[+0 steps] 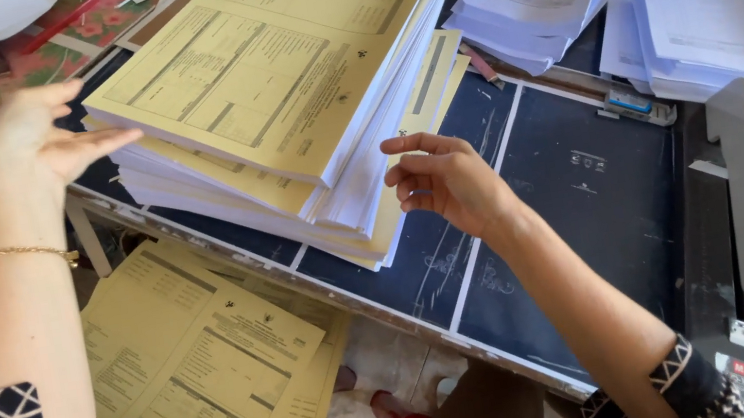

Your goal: The person is assembling document sets by placing a yellow cover sheet on top of white pages and stapling them together using a heavy-duty manual stapler.

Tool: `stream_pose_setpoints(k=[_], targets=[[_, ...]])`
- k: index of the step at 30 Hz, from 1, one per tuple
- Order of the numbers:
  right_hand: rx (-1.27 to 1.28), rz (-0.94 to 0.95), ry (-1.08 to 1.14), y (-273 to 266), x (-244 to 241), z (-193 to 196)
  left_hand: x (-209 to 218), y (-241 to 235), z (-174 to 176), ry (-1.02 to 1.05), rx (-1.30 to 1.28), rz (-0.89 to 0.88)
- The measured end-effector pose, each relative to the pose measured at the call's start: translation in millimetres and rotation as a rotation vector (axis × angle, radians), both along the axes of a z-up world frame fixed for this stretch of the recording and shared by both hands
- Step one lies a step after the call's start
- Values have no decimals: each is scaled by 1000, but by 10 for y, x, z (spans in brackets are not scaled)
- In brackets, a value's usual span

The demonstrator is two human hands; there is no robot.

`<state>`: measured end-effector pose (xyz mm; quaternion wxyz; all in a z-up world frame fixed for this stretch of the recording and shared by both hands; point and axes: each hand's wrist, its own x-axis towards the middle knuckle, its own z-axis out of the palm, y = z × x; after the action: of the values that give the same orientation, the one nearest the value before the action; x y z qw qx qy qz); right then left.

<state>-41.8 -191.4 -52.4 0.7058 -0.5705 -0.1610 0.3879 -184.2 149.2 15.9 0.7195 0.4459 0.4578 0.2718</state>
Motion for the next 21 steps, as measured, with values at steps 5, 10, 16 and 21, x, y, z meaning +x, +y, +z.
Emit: stream_pose_setpoints(k=[5,10,16,21], targets=[[-1,-9,-76,1,-220,154,319,-57,-134,-9,27,-43],[22,76,-51,112,-313,141,322,-59,-189,-68,-58,163],[2,27,38,160,-273,27,348,131,-388,-256,-140,320],[5,10,42,121,-107,-87,304,-1,-344,-3,40,47]])
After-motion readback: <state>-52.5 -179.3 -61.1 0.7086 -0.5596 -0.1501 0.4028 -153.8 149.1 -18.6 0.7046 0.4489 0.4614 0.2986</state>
